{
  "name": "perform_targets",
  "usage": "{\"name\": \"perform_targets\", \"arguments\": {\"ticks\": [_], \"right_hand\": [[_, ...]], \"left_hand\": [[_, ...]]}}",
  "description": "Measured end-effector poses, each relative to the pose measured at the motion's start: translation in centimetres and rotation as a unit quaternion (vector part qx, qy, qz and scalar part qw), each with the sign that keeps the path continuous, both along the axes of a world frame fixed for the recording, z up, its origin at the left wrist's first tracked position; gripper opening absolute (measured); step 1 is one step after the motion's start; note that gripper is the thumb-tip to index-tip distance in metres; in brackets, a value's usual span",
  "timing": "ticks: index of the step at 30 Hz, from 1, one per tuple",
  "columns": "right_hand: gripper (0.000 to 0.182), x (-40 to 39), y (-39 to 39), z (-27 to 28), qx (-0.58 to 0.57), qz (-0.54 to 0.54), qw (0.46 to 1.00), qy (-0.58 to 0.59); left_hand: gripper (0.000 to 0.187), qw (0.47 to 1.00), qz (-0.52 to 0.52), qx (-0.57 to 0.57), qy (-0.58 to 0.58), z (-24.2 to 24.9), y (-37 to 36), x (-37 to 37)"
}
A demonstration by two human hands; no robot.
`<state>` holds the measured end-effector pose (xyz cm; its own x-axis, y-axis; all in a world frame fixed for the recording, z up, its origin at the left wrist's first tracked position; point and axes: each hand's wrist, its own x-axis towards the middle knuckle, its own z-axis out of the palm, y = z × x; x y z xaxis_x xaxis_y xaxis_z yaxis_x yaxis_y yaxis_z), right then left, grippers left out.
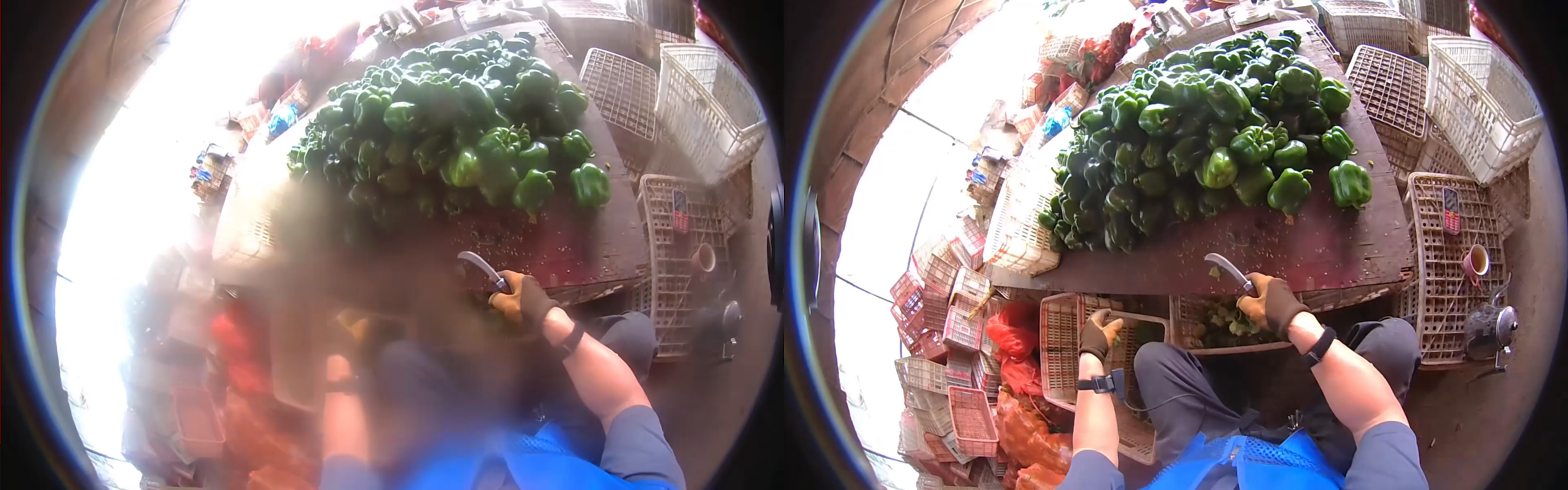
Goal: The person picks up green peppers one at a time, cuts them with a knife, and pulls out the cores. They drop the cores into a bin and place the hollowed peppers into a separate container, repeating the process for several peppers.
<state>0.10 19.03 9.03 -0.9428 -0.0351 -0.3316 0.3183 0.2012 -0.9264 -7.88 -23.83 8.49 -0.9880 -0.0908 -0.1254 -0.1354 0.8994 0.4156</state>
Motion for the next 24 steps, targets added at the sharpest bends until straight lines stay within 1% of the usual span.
{"name": "perform_targets", "arguments": {"ticks": [1, 3, 5, 7, 8, 9, 10, 11, 14, 17, 20, 21, 24], "right_hand": [[0.048, -0.5, 0.1, -1.0, -0.003, -0.012, 1.000, -0.014], [0.051, -0.9, 0.1, -1.6, -0.019, -0.054, 0.998, 0.013], [0.054, -1.2, 0.3, -1.5, -0.050, -0.094, 0.994, 0.025], [0.053, -1.2, 0.7, -1.1, -0.041, -0.121, 0.990, 0.059], [0.053, -1.2, 1.0, -1.1, -0.037, -0.136, 0.987, 0.076], [0.052, -1.1, 1.4, -1.0, -0.062, -0.138, 0.986, 0.069], [0.052, -1.1, 1.8, -1.0, -0.088, -0.141, 0.984, 0.062], [0.051, -1.2, 2.2, -1.1, -0.113, -0.142, 0.982, 0.055], [0.049, -1.5, 3.0, -2.7, -0.117, -0.174, 0.970, 0.122], [0.047, -1.4, 3.9, -1.0, -0.099, -0.193, 0.968, 0.124], [0.046, -1.6, 4.0, -0.8, -0.130, -0.206, 0.960, 0.138], [0.046, -1.6, 3.9, -0.9, -0.141, -0.215, 0.957, 0.130], [0.047, -2.1, 3.5, -1.1, -0.163, -0.233, 0.951, 0.121]], "left_hand": [[0.064, 1.000, 0.011, 0.003, 0.005, 0.8, 1.1, -0.5], [0.071, 0.997, -0.059, -0.008, 0.048, 3.1, 6.4, -1.3], [0.076, 0.984, -0.097, 0.125, 0.084, 3.3, 12.0, -4.1], [0.080, 0.971, -0.168, 0.094, 0.142, 3.5, 18.0, -7.4], [0.081, 0.962, -0.181, 0.103, 0.177, 2.9, 21.0, -8.7], [0.083, 0.951, -0.193, 0.112, 0.211, 2.5, 23.9, -10.0], [0.087, 0.943, -0.215, 0.098, 0.233, 2.8, 26.6, -11.5], [0.090, 0.949, -0.204, 0.071, 0.230, 3.2, 29.2, -12.7], [0.089, 0.962, -0.158, -0.020, 0.222, 2.8, 34.8, -16.1], [0.082, 0.952, -0.170, -0.126, 0.223, 1.5, 36.3, -18.8], [0.073, 0.974, -0.134, -0.095, 0.158, 3.2, 36.5, -18.1], [0.071, 0.961, -0.150, -0.045, 0.228, 1.8, 35.1, -18.2], [0.069, 0.960, -0.159, 0.149, 0.175, 0.9, 30.9, -15.4]]}}
